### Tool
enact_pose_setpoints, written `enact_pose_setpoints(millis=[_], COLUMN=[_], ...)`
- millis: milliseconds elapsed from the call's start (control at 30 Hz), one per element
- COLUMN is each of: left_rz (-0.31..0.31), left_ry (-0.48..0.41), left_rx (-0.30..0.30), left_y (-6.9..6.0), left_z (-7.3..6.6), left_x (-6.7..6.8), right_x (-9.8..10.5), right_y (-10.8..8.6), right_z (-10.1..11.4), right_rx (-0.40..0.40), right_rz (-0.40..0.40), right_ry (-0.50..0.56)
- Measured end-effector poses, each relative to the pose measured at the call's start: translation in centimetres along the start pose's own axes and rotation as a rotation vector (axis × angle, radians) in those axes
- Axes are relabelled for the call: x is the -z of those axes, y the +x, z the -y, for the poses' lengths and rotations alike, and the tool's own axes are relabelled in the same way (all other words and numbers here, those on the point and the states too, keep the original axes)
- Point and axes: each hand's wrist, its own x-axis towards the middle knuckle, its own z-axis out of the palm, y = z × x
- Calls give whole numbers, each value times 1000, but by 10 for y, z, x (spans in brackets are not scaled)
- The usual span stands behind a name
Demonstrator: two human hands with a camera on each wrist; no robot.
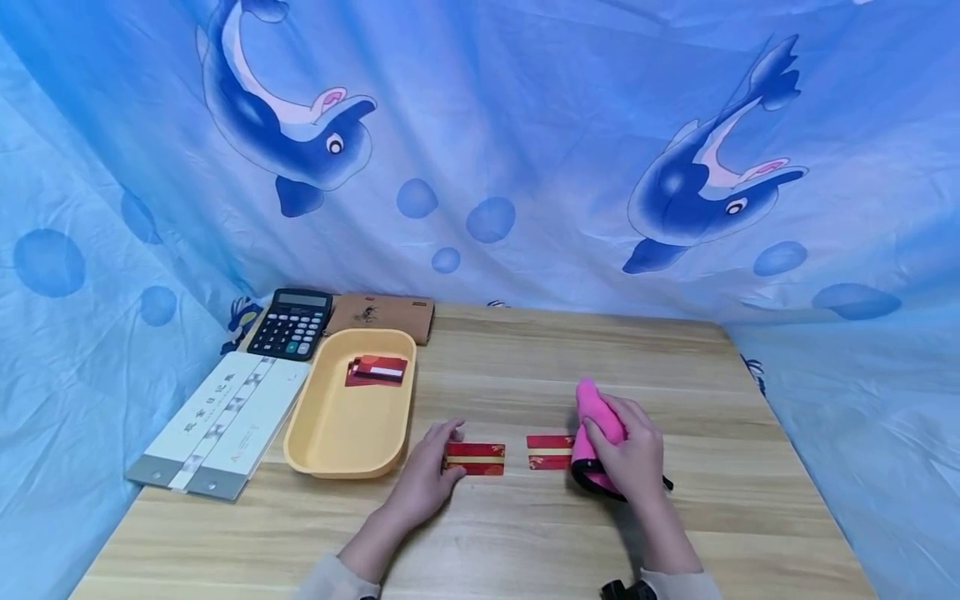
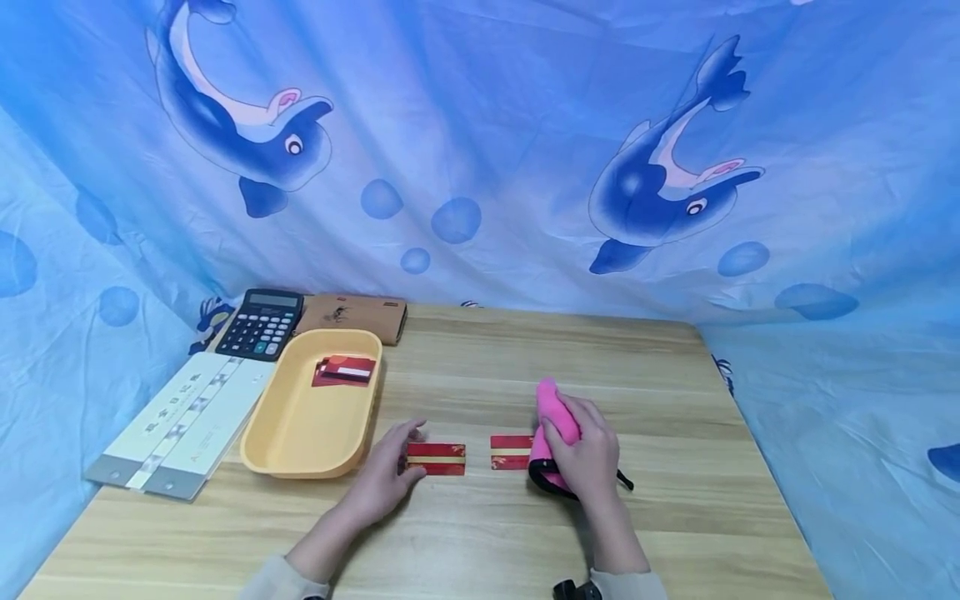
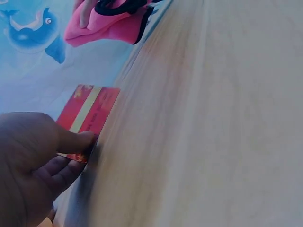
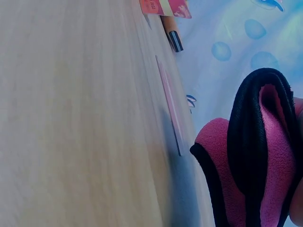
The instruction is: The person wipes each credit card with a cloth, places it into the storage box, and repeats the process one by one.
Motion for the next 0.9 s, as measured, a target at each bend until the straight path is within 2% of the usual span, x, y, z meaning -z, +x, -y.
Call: enact_pose_setpoints(millis=[67,133,333,433,533,600,733,900], left_rz=[-24,-41,-100,-158,-235,-278,-321,-320], left_ry=[-31,-106,-411,-583,-750,-817,-901,-951], left_rx=[40,82,261,393,476,482,438,423], left_y=[1,2,4,10,20,27,44,66], left_z=[-2,-4,-18,-29,-43,-51,-65,-79], left_x=[1,1,3,8,16,23,35,48], right_x=[2,3,5,6,7,8,8,9], right_y=[1,2,0,1,5,9,18,31], right_z=[0,0,1,3,8,12,20,32], right_rx=[2,5,18,19,23,39,79,102], right_rz=[-8,-13,-8,-12,-26,-42,-67,-77], right_ry=[-1,3,17,26,46,63,89,101])
